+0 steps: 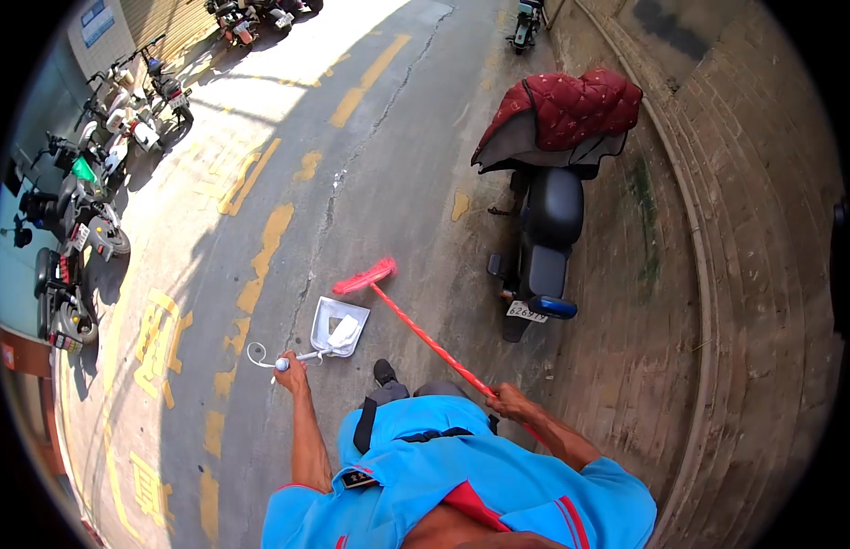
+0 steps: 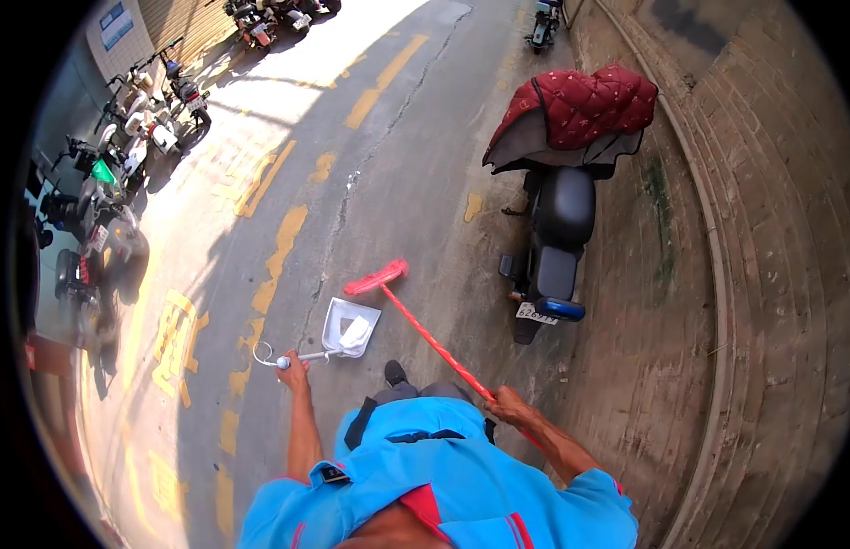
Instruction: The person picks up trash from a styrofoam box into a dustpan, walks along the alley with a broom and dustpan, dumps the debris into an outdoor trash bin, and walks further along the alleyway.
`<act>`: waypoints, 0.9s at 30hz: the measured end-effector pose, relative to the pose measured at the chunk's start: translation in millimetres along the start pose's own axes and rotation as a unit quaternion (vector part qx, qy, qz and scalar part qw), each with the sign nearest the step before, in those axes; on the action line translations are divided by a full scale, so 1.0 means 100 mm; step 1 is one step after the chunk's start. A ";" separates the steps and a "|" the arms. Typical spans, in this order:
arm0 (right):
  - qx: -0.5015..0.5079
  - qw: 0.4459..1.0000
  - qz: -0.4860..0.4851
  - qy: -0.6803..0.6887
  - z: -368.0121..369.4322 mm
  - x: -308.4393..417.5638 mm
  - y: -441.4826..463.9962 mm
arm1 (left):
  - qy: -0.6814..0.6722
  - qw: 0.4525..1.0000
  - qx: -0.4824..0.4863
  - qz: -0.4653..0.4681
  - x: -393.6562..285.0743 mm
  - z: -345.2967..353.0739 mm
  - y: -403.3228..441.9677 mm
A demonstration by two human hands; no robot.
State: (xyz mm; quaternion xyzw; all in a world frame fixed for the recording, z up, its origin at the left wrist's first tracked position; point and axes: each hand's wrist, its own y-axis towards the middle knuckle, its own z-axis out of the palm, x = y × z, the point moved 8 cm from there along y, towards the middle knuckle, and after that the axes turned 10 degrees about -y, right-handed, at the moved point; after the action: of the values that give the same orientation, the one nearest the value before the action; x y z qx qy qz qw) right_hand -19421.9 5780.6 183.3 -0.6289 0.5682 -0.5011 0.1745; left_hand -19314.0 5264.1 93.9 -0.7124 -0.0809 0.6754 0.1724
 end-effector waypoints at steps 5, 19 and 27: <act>-0.028 0.999 0.017 0.009 -0.32 0.37 0.36 | -0.005 1.000 -0.007 -0.016 -0.01 0.37 0.31; -0.090 0.993 -0.080 -0.011 -2.12 1.98 3.31 | 0.010 0.998 -0.049 -0.025 -0.09 0.70 0.66; -0.100 0.986 -0.084 -0.101 -2.99 3.24 4.78 | 0.000 0.996 -0.088 -0.034 -0.12 1.38 0.62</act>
State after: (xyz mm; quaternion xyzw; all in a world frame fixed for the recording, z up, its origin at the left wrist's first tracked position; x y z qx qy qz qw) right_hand -19975.6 5457.0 76.1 -0.7359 0.5404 -0.3883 0.1248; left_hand -19458.4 5221.0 79.4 -0.7217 -0.1639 0.6595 0.1320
